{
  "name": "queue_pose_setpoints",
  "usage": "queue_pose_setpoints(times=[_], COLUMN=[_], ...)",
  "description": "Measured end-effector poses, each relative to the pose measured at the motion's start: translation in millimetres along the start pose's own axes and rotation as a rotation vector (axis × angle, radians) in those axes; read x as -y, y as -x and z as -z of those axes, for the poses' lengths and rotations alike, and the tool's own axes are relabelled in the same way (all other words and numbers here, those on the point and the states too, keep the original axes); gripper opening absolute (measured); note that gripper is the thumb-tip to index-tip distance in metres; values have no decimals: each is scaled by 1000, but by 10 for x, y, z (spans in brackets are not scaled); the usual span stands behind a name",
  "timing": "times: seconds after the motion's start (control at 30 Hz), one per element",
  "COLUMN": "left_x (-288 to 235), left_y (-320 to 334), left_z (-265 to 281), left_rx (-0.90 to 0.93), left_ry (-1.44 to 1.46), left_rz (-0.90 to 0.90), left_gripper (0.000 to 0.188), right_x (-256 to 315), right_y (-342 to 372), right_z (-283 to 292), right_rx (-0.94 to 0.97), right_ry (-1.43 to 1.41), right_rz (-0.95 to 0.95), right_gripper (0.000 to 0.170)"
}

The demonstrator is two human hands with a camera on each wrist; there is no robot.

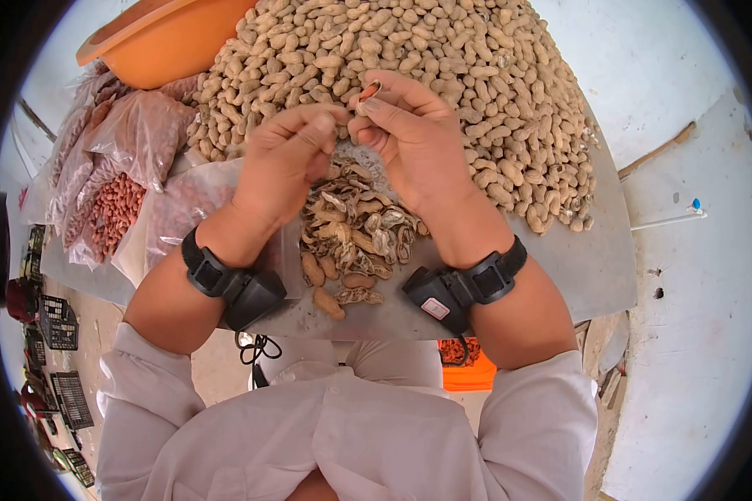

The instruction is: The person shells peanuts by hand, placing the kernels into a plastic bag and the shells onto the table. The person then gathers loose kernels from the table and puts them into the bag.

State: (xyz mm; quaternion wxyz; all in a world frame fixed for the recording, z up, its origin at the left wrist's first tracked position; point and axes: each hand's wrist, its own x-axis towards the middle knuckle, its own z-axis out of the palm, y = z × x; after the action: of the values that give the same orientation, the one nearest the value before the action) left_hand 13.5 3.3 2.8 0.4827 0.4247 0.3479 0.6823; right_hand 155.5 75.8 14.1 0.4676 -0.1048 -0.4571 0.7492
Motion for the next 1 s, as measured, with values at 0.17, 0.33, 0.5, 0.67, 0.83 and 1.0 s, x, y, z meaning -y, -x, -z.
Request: queue_pose_setpoints(times=[0.17,0.33,0.5,0.67,0.83,1.0], left_x=[-32,42,57,19,52,48], left_y=[-9,-66,-95,-92,-53,-62], left_z=[-2,127,139,108,79,63], left_rx=[-4,27,17,-13,18,-59], left_ry=[187,497,530,478,264,202], left_rz=[242,498,506,396,221,200], left_gripper=[21,28,25,15,10,12], right_x=[55,40,70,40,45,-55], right_y=[12,84,107,46,31,31], right_z=[-18,-134,-181,-90,-77,-62], right_rx=[-5,126,116,32,85,98], right_ry=[335,1005,1045,784,712,818], right_rz=[99,257,247,101,34,178], right_gripper=[26,19,16,13,10,11])
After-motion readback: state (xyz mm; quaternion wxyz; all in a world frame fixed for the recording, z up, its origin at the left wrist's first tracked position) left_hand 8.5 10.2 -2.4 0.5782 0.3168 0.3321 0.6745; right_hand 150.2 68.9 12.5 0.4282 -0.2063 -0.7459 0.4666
